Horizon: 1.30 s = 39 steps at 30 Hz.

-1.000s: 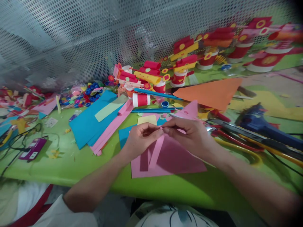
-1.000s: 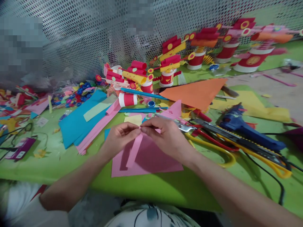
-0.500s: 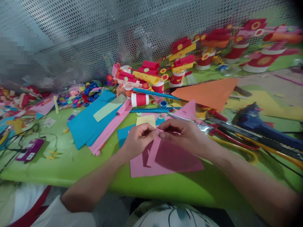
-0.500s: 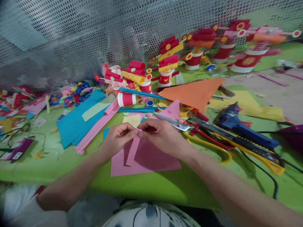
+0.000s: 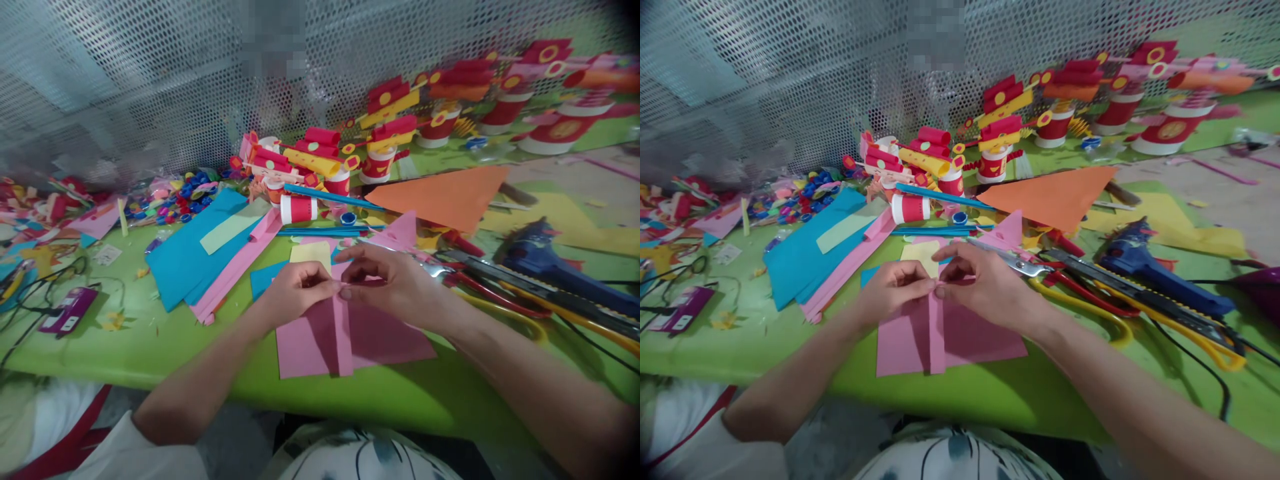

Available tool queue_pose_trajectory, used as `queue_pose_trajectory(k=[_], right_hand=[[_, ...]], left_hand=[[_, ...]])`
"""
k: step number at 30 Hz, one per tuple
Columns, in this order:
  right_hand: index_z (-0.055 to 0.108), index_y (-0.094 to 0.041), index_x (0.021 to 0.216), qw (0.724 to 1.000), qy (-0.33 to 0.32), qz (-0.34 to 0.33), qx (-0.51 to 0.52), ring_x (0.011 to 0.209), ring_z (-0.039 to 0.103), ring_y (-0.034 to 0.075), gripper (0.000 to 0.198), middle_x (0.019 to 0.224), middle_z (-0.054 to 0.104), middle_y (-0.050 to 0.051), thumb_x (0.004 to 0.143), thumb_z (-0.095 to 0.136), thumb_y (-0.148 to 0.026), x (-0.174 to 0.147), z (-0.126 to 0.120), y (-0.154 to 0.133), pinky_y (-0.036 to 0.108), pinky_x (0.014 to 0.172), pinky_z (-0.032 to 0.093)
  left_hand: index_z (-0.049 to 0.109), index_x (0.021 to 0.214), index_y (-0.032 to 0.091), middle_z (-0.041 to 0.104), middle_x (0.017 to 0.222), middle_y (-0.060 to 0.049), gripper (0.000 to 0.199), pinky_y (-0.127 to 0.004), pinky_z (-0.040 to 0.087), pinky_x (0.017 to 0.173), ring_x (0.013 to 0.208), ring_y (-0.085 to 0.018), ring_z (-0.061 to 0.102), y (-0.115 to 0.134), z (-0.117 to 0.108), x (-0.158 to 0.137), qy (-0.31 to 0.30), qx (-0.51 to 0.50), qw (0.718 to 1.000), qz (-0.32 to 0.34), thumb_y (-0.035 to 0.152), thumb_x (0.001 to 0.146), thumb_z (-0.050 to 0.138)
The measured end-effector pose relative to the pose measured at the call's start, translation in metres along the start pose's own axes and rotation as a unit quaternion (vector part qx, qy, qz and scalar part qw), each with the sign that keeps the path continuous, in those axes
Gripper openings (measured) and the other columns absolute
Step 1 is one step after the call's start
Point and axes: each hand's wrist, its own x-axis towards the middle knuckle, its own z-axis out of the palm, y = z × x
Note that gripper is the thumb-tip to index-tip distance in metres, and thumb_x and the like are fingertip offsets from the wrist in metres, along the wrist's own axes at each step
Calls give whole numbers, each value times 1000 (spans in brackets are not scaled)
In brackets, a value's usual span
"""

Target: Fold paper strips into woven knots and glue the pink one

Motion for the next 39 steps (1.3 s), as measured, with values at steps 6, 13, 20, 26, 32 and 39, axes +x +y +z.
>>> queue_pose_trajectory(k=[6, 13, 20, 26, 32, 39], right_hand=[[60, -22, 117, 995, -36, 23, 91, 78, 67, 18, 45, 82, 72, 2, 77, 79, -32, 2, -3, 1, 32, 70, 52], [68, -22, 110, 989, -45, 22, 136, 80, 70, 18, 39, 83, 73, 2, 76, 82, -36, 3, -8, 0, 32, 73, 55], [73, -26, 104, 961, 116, 48, 248, 95, 71, 23, 33, 107, 75, 5, 76, 81, -42, 8, -5, 2, 39, 86, 58], [69, -24, 118, 993, 110, -24, 42, 105, 68, 29, 48, 119, 73, 9, 75, 83, -39, 1, 15, -1, 42, 85, 57], [73, -23, 78, 978, 186, -54, 73, 81, 69, 25, 28, 83, 76, 5, 75, 81, -49, 2, 25, 3, 39, 72, 55], [73, -21, 73, 987, 127, -12, 101, 68, 63, 19, 29, 73, 72, 3, 75, 81, -49, 0, 14, -7, 32, 63, 50]], left_hand=[[63, 72, 17, 56, 66, 0, 16, -26, 39, 62, 65, -13, 52, 11, -1, -4, -20, -35, 999, -13, 29, 84, 63], [65, 77, 18, 54, 64, 2, 20, -24, 34, 55, 58, -10, 47, 9, -5, -6, -46, 10, 998, 32, 34, 88, 63], [68, 78, 16, 66, 74, 1, 25, -20, 50, 67, 62, -6, 56, -4, 6, 7, 100, -384, 918, -17, 39, 83, 77], [72, 83, 16, 68, 84, -2, 30, -18, 48, 64, 67, -7, 56, 2, 20, 2, 133, -411, 901, -43, 44, 78, 81], [74, 81, 18, 60, 68, 0, 28, -24, 48, 67, 66, -11, 54, -2, 34, -2, 151, -311, 938, 8, 46, 83, 74], [73, 80, 16, 68, 77, -5, 28, -29, 50, 72, 73, -15, 60, 3, 25, -5, 112, -197, 974, 9, 43, 83, 73]])
